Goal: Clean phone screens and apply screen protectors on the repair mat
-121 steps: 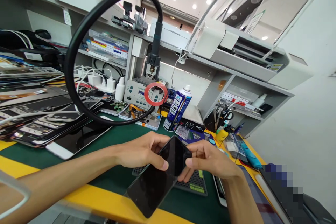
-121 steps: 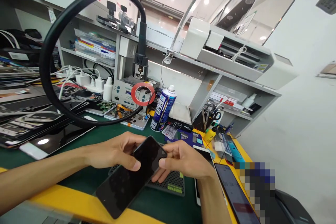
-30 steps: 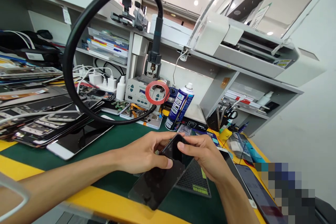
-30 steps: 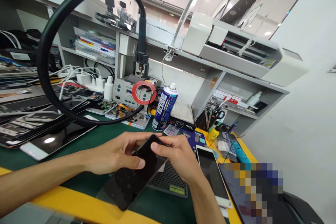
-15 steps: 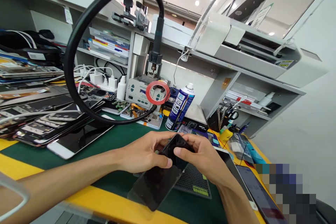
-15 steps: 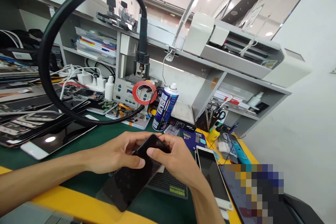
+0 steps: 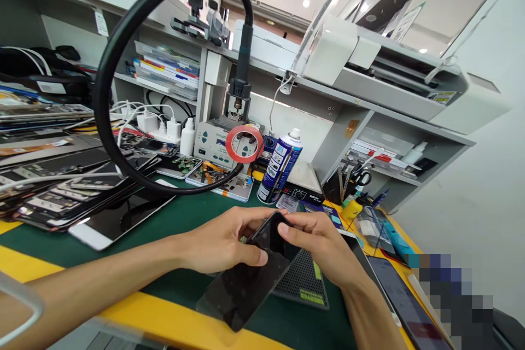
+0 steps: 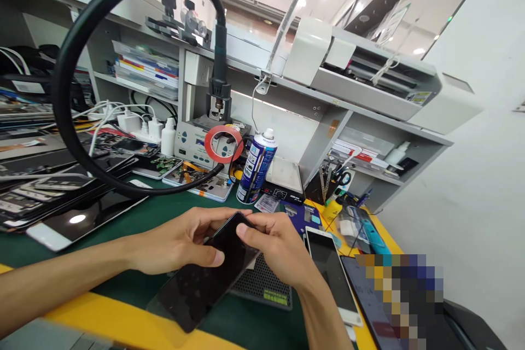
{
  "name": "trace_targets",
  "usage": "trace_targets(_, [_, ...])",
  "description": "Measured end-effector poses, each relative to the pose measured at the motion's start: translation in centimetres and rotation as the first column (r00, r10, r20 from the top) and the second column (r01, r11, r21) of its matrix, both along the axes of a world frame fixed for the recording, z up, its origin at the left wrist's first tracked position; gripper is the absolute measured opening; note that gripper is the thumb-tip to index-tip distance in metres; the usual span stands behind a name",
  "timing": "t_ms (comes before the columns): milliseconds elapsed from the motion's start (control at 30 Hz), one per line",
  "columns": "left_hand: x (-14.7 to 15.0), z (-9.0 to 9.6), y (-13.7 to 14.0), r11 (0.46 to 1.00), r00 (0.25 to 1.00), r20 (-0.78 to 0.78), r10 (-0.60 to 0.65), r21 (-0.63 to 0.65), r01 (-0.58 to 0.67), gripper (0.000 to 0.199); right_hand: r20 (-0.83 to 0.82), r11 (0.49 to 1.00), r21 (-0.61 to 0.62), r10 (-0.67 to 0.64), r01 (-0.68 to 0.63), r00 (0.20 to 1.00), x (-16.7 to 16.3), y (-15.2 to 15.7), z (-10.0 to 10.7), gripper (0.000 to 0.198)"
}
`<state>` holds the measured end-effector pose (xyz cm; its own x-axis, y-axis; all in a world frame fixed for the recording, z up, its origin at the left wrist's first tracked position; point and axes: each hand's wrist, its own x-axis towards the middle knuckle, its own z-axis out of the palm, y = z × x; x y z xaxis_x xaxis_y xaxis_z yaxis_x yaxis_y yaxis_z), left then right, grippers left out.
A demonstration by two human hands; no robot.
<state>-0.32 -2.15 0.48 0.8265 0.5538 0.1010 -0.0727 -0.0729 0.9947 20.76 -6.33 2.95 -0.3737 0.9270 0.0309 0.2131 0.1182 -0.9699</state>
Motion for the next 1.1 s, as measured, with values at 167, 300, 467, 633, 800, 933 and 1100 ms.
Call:
trace_targets(167, [0.0, 0.2, -0.1, 1.0, 1.0, 0.012, -0.001, 0.014, 0.001, 0.061, 0.062, 0.999, 0.018, 0.028, -0.029, 0.998, 0.0, -0.2, 0.2, 0.034])
trace_targets(300, [0.0, 0.5, -0.2, 0.997, 0.999, 0.0, 0.052, 0.049, -0.052, 0.058, 0.082, 0.995, 0.088, -0.048, 0.04, 0.996, -0.4, -0.1, -0.5, 0.029])
trace_targets(467, [0.0, 0.5, -0.2, 0.995, 0.997, -0.015, 0.073, 0.066, -0.072, 0.058, 0.06, 0.988, 0.126, -0.097, 0.089, 0.993, -0.9, 0.2, -1.1, 0.028])
trace_targets(633, [0.1, 0.3, -0.1, 0.999, 1.0, 0.006, 0.024, 0.021, -0.024, 0.062, 0.0, 0.995, 0.075, -0.061, 0.061, 0.998, -0.7, 0.2, -0.9, 0.029])
trace_targets(800, [-0.1, 0.3, -0.1, 1.0, 1.0, -0.003, 0.008, 0.026, -0.007, 0.065, -0.034, 0.999, 0.032, -0.019, 0.02, 0.999, 0.0, 0.3, -0.9, 0.029])
trace_targets(933, [-0.2, 0.2, -0.1, 0.996, 0.999, -0.028, 0.028, 0.08, -0.025, 0.064, -0.036, 1.0, -0.001, 0.006, -0.007, 0.999, 0.4, 0.3, -0.7, 0.028])
trace_targets(1100, [-0.1, 0.1, -0.2, 0.997, 0.999, -0.008, 0.035, 0.074, -0.034, 0.062, -0.026, 0.998, -0.01, 0.065, -0.065, 0.998, 0.3, 0.0, -0.3, 0.026])
